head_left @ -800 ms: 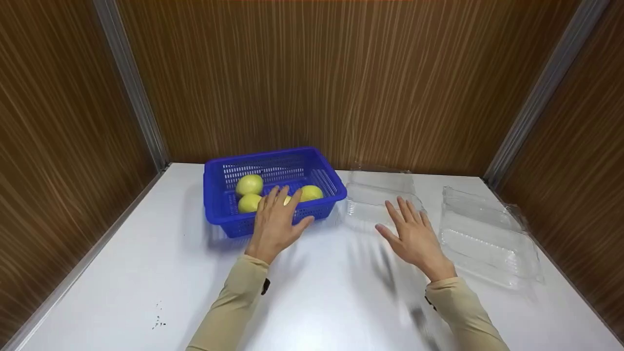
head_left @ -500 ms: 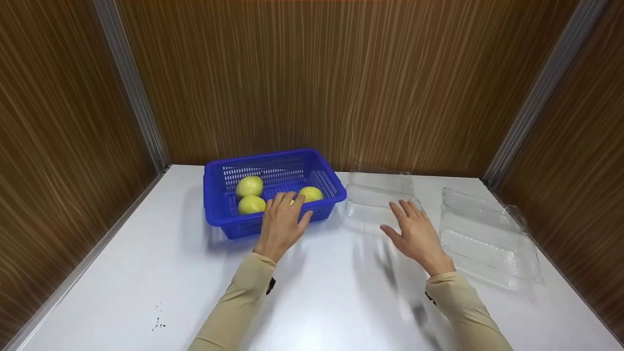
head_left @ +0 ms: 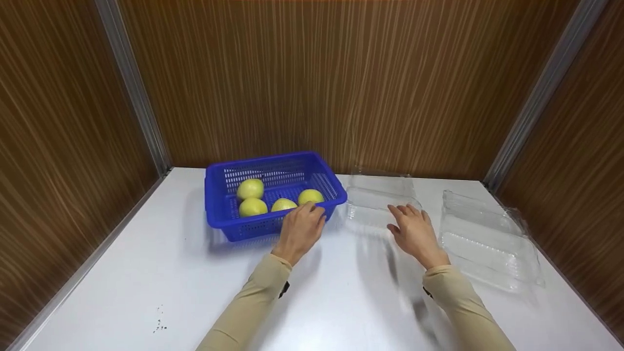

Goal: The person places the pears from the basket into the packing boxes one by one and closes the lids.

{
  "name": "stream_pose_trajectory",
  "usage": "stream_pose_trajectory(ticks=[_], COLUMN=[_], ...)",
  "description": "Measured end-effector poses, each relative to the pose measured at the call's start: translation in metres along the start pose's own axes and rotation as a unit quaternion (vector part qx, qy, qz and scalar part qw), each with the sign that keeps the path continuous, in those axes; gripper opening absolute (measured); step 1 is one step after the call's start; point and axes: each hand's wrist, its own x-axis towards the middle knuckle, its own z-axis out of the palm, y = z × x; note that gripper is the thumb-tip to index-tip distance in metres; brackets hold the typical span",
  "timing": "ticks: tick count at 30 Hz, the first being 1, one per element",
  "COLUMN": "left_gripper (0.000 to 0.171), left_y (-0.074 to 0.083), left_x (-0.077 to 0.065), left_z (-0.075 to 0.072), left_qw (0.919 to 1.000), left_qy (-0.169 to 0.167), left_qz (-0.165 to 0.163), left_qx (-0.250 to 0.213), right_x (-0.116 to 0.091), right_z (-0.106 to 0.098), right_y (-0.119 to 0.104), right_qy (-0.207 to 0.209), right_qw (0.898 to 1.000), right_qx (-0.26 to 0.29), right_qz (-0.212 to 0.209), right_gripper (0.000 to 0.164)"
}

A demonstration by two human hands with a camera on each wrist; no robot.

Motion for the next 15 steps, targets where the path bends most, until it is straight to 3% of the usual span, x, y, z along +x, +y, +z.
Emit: stream_pose_trajectory(ticks=[8,15], left_gripper=[0.006,0.007], left_y=[0.009,0.012], left_x=[0.001,0.002], left_z=[0.006,0.012], left_qw=[0.9993,0.9960], left_qy=[-0.022,-0.079], left_qz=[0.006,0.005], left_qx=[-0.028,-0.042], right_x=[0.003,-0.001], right_z=[0.005,0.011], right_y=[0.001,0.000], right_qy=[-0.020,-0.047], right_qw=[1.000,0.999], right_qx=[-0.001,0.014], right_qz=[0.014,0.016], right_gripper=[0.032,0.027])
